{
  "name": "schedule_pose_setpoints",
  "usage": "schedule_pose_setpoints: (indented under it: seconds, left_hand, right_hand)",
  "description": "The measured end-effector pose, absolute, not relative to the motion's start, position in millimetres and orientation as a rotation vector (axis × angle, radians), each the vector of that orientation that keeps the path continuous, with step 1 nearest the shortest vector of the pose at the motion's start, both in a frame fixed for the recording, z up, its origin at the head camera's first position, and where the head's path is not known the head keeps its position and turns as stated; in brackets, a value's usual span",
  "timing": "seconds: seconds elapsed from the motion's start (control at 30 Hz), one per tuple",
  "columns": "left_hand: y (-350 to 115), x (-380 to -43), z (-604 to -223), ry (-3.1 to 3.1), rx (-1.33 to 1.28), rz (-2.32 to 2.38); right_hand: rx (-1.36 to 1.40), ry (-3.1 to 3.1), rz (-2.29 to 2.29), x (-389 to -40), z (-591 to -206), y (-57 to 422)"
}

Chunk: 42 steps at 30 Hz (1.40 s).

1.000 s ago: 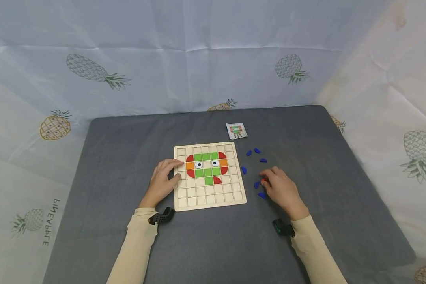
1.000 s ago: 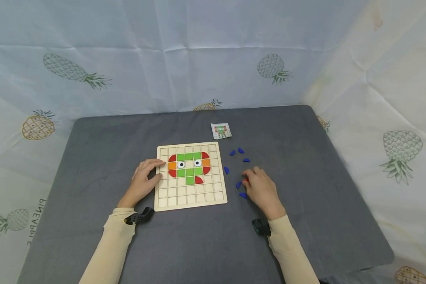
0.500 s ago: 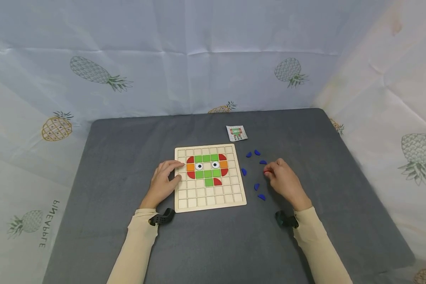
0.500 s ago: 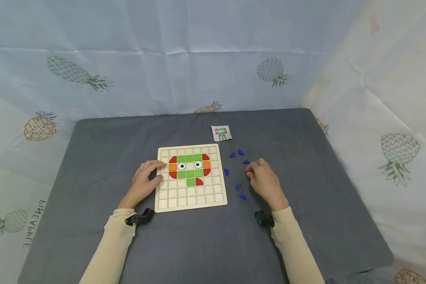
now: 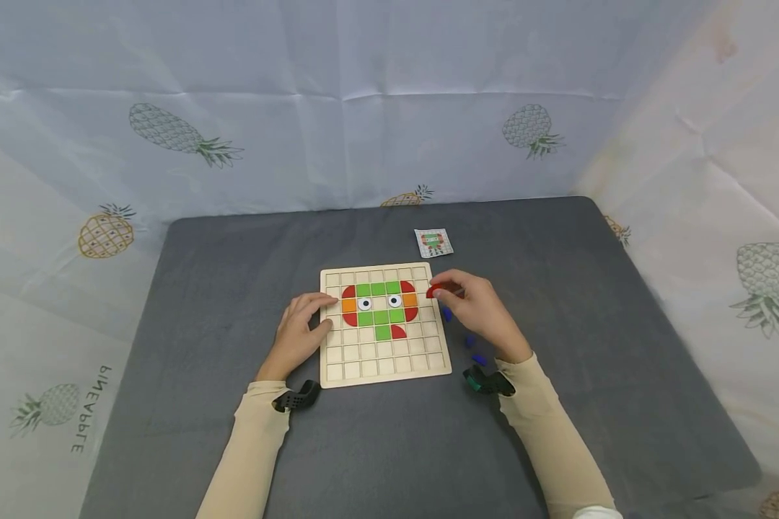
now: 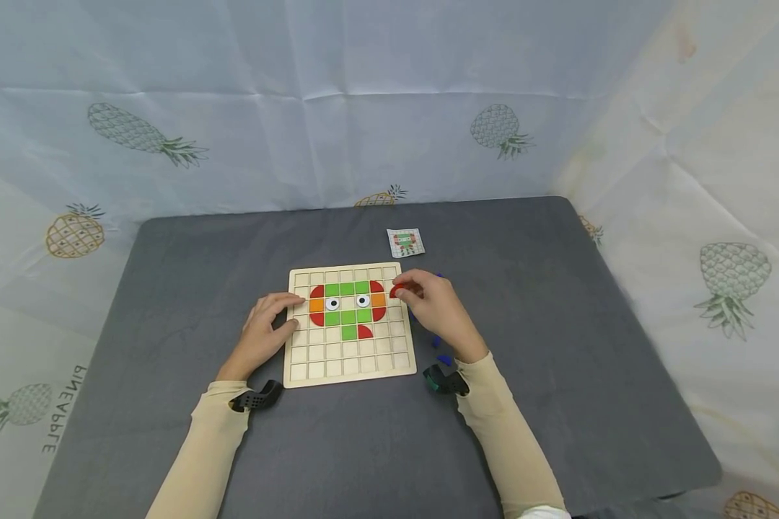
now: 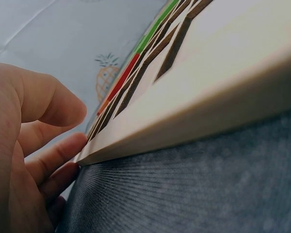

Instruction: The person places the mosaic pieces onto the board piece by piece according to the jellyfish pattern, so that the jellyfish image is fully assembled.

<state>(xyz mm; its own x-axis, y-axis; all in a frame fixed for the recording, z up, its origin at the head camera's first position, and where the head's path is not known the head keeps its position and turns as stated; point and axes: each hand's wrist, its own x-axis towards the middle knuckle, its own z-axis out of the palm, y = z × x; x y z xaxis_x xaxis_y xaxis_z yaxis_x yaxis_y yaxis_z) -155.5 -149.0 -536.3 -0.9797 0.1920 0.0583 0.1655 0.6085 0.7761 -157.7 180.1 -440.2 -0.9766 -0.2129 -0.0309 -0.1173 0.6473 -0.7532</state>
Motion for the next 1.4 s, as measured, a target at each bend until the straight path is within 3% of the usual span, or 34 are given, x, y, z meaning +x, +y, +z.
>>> schedule_pose_setpoints:
  seconds: [0.43, 0.7, 1.4]
  left_hand:
    - [-148.2, -157.1, -534.7, 2.783, 0.328, 1.353]
    - [-148.5, -156.9, -533.9, 2.772, 0.31, 1.351]
    - [-148.4, -156.2, -532.8, 2.773, 0.295, 1.353]
  right_hand:
    - [-0.546, 2.663, -1.228, -168.7, -441.0, 126.0]
    - [-0.551, 2.632, -1.074, -168.1, -451.7, 99.7]
    - [-0.67, 2.709, -0.765, -164.2, -484.0, 80.4]
